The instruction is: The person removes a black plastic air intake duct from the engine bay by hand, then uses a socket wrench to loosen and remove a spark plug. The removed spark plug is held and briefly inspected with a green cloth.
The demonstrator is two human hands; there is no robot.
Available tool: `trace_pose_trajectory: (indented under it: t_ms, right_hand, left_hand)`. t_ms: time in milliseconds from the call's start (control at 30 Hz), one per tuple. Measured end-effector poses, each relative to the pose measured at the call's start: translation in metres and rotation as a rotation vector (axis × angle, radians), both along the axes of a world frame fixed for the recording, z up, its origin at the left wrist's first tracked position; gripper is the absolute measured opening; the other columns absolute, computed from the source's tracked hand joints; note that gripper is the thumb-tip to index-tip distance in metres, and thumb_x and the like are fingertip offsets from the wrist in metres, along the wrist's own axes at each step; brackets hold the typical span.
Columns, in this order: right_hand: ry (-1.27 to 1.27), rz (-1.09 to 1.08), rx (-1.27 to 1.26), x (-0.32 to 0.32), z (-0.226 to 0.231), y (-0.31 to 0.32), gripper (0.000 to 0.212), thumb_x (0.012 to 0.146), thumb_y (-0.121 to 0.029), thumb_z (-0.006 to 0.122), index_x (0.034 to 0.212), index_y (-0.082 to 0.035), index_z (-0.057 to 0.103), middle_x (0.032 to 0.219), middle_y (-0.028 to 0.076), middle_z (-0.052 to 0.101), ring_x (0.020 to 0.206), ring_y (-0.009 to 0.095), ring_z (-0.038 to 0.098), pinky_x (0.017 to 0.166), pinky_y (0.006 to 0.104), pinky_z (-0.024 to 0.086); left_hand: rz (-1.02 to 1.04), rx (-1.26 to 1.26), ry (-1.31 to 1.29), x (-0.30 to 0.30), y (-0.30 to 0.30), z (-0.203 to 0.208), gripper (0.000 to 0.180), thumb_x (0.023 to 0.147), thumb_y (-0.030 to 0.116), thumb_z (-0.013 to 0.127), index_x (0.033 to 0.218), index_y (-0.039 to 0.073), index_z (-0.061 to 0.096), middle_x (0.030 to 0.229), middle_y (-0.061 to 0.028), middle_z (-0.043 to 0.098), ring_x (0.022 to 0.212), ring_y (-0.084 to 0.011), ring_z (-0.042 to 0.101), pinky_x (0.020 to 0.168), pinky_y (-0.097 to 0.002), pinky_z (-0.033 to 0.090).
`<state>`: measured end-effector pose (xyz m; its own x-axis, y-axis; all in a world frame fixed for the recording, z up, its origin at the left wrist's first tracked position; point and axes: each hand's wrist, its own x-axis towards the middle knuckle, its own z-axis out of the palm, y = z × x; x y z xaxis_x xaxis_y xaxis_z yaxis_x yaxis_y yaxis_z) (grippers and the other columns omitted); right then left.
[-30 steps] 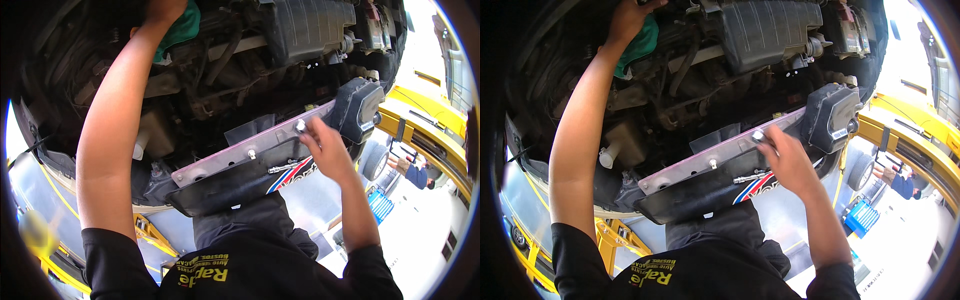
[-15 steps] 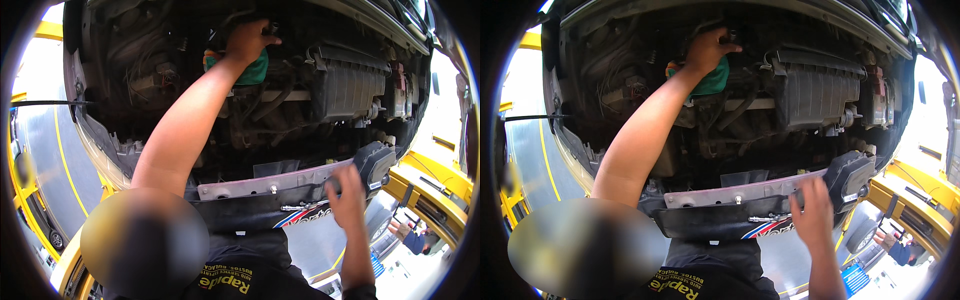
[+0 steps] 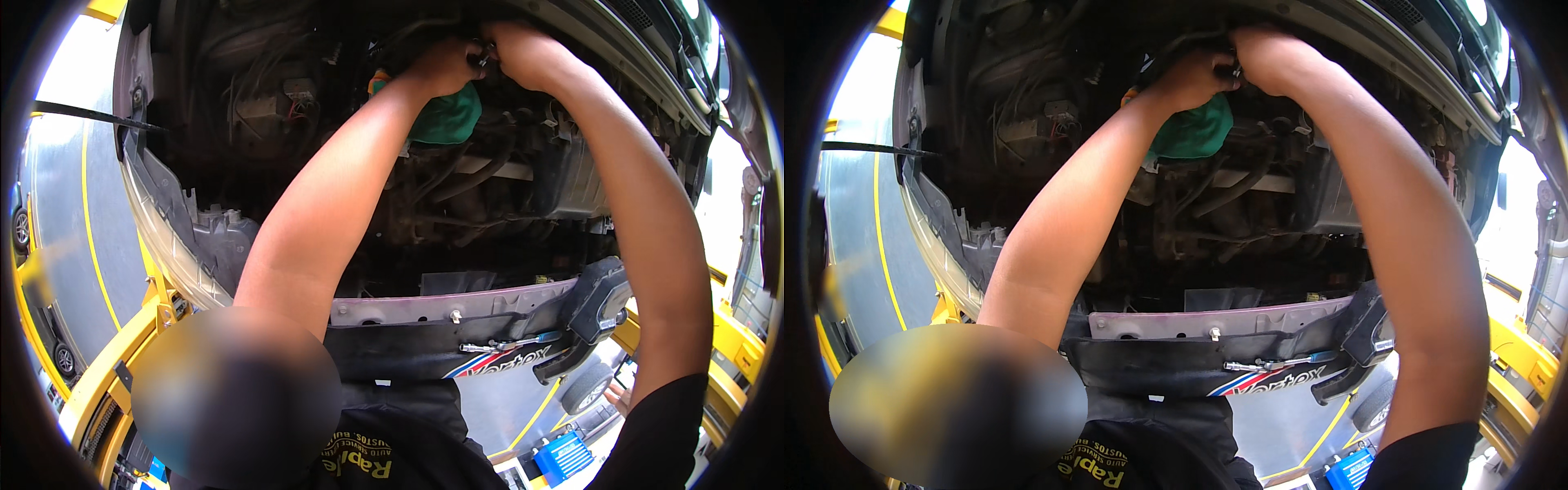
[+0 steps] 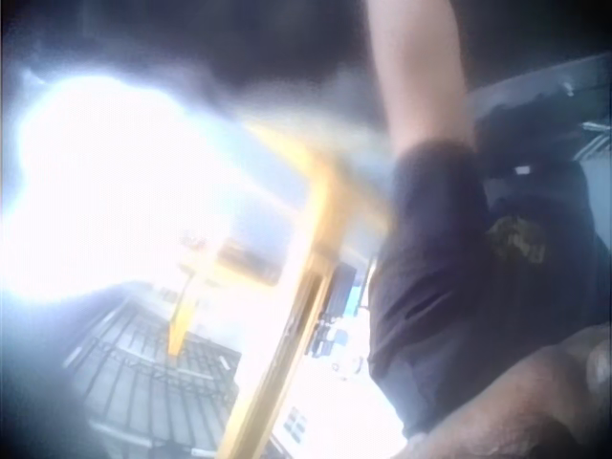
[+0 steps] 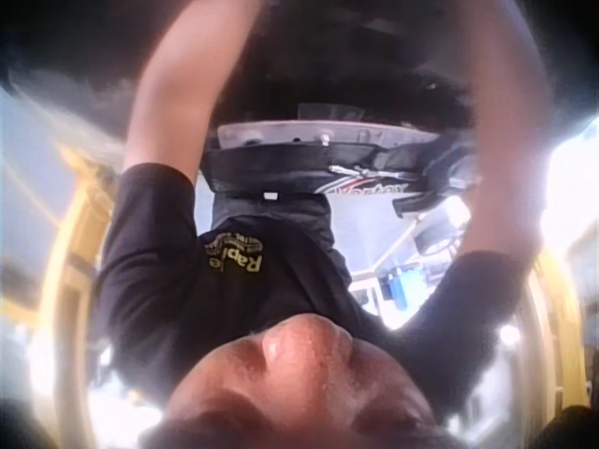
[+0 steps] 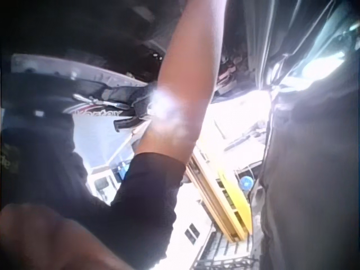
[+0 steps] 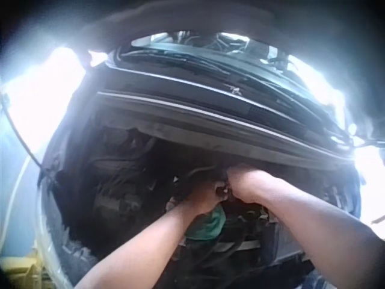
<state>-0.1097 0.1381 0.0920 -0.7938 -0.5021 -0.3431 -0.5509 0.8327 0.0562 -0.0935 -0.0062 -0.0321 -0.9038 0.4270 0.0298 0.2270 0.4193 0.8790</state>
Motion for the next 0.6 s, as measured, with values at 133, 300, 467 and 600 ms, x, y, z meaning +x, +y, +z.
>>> trace_pose_trajectory:
  t_ms: [133,300,467,600]
  right_hand:
    - [0.061,0.139,-0.149,-0.001,0.004,0.019,0.031,0.088,0.001,0.061,0.119,-0.003,0.061,0.102,0.022,0.072,0.1,0.039,0.069,0.082,0.0478,0.053]
    - [-0.298,-0.317,0.09,-0.004,0.026,-0.021,0.03,0.102,-0.02,0.058,0.124,0.0,0.064,0.103,0.02,0.073,0.08,0.025,0.075,0.071,0.0348,0.059]
    - [0.001,0.076,0.017,-0.001,0.013,0.002,0.022,0.093,-0.015,0.063,0.109,-0.004,0.075,0.109,0.022,0.075,0.105,0.038,0.071,0.086,0.0466,0.056]
    - [-0.012,-0.042,-0.025,0.008,0.035,-0.006,0.025,0.09,-0.016,0.067,0.112,-0.006,0.074,0.114,0.022,0.074,0.111,0.04,0.069,0.092,0.0486,0.055]
  left_hand:
    - [0.04,-0.115,0.085,0.009,0.01,0.005,0.043,0.085,0.036,0.08,0.12,0.012,0.074,0.112,-0.0164,0.074,0.109,-0.0369,0.069,0.097,-0.0458,0.054]
    - [0.195,-0.124,0.062,0.016,0.022,0.002,0.041,0.085,0.035,0.081,0.117,0.011,0.074,0.111,-0.0173,0.074,0.107,-0.0369,0.07,0.095,-0.0456,0.054]
    - [0.106,0.073,0.193,0.012,0.014,-0.001,0.037,0.086,0.029,0.08,0.115,0.008,0.073,0.107,-0.0175,0.074,0.105,-0.0364,0.071,0.093,-0.0442,0.054]
    - [0.096,0.051,-0.069,0.012,0.007,0.008,0.041,0.082,0.031,0.084,0.116,0.011,0.073,0.109,-0.0143,0.075,0.104,-0.0309,0.071,0.093,-0.0396,0.052]
